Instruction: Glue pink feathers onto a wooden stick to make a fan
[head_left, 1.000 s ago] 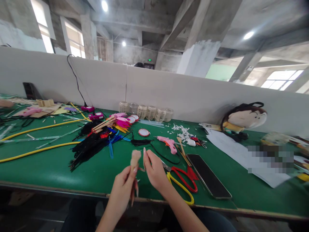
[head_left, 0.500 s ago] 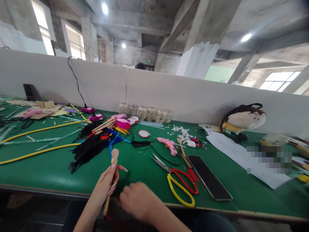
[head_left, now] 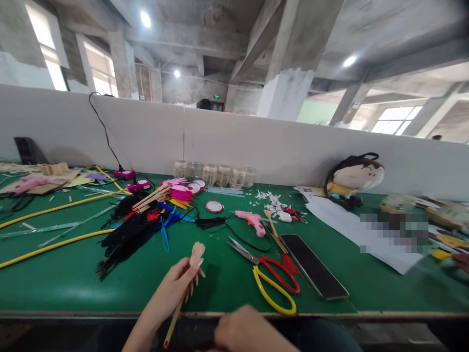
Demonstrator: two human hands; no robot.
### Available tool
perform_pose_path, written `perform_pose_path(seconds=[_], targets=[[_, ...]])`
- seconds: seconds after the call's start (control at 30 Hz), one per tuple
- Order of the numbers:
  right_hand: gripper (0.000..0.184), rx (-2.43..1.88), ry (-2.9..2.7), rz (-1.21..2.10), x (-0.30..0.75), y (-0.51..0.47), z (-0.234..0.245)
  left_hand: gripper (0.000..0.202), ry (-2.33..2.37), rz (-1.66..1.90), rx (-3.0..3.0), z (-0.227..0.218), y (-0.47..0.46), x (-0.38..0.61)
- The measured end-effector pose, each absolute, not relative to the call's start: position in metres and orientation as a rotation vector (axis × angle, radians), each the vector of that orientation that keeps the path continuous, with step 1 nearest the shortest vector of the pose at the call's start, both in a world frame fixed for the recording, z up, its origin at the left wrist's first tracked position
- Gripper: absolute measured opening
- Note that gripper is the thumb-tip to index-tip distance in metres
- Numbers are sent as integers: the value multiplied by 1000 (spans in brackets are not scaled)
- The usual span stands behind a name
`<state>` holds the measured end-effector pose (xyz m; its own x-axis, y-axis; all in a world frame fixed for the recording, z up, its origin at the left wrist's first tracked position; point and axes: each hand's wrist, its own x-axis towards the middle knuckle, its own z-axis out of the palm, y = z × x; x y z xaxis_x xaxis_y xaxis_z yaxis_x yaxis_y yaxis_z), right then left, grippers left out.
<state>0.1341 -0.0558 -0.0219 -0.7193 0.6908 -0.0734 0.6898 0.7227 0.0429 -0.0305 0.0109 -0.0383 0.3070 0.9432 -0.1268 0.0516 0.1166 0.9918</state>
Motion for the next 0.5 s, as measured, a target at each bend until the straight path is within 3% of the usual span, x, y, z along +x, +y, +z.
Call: perform_pose_path(seconds=[0.1,0.17,0.33,0.5], targets=[[36,1754,2735,21,170,-40,34,39,1201,859,1631,-29,13,-26],[27,2099,2570,-2,193,-22,52,43,1314,784,1778,-25,14,-21],[29,2415,2122,33,235,28,54,53,1496,650,2127,-25,20,-4],[54,2716,1513,-9,288,31,42,41,1848,592,2367,-28,32,2]])
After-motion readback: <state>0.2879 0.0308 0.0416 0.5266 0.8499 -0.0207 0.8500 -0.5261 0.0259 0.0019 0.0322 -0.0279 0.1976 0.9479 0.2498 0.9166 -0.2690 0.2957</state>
